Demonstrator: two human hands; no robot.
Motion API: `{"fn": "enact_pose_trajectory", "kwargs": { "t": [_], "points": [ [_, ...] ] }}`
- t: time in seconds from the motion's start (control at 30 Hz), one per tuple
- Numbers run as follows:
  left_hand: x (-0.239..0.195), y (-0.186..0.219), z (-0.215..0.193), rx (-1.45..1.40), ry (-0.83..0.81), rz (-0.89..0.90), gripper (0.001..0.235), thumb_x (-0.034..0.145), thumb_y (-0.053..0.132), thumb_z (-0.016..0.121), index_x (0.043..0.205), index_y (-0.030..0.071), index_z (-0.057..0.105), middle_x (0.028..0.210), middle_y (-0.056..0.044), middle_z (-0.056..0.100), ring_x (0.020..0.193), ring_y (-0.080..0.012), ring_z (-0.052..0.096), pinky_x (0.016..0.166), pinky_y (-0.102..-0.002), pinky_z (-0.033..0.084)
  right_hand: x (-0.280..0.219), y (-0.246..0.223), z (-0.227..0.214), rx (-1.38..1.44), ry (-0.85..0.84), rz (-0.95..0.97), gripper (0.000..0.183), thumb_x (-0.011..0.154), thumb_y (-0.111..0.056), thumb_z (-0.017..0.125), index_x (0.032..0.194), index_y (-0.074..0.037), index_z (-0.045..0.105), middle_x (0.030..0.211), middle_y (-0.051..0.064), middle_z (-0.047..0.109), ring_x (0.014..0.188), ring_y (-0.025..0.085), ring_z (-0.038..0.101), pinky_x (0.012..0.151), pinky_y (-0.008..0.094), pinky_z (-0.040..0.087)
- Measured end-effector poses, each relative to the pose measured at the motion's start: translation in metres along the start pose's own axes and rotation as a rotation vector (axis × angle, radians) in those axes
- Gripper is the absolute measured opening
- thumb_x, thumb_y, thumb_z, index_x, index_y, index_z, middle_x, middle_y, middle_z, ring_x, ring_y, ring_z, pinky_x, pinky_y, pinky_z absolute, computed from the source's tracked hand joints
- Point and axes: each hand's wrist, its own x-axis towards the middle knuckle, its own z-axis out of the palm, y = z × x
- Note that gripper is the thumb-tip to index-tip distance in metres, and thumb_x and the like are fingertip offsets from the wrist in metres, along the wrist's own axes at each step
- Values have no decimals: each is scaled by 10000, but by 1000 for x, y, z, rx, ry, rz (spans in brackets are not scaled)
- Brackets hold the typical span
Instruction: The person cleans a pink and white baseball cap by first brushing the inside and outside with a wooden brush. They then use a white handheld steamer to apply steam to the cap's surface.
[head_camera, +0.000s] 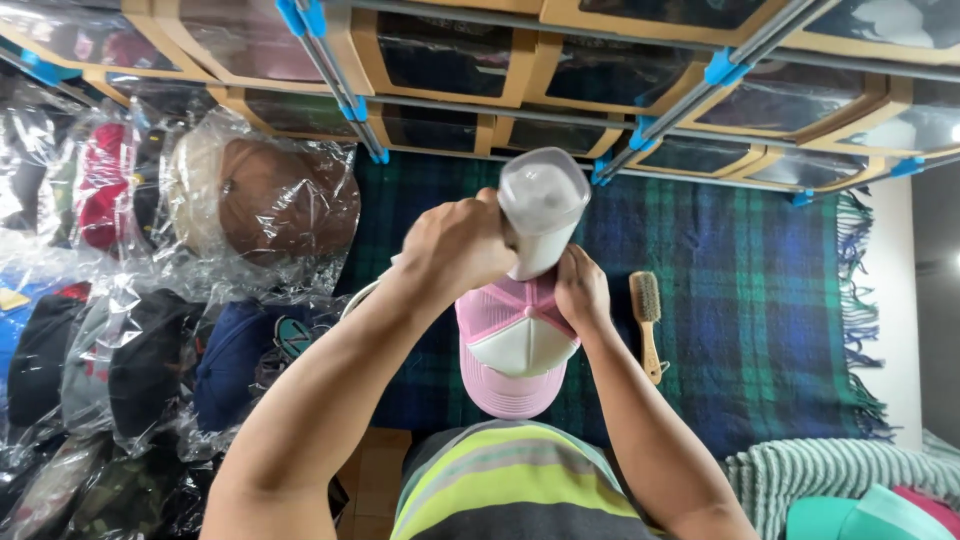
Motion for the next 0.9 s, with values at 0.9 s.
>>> {"fn": "enact_pose_trajectory", "kwargs": {
  "t": [0.9],
  "points": [
    [-79, -183, 191, -1293, 191, -577, 256, 748, 95, 775, 864, -77, 624, 517, -201, 566, 382, -320, 610, 338, -460, 560, -40, -61, -22, -109, 97, -66, 379, 1066, -485, 463, 1171, -227, 719, 1164, 46, 737, 1116, 318, 678, 987, 462, 526]
  ]
}}
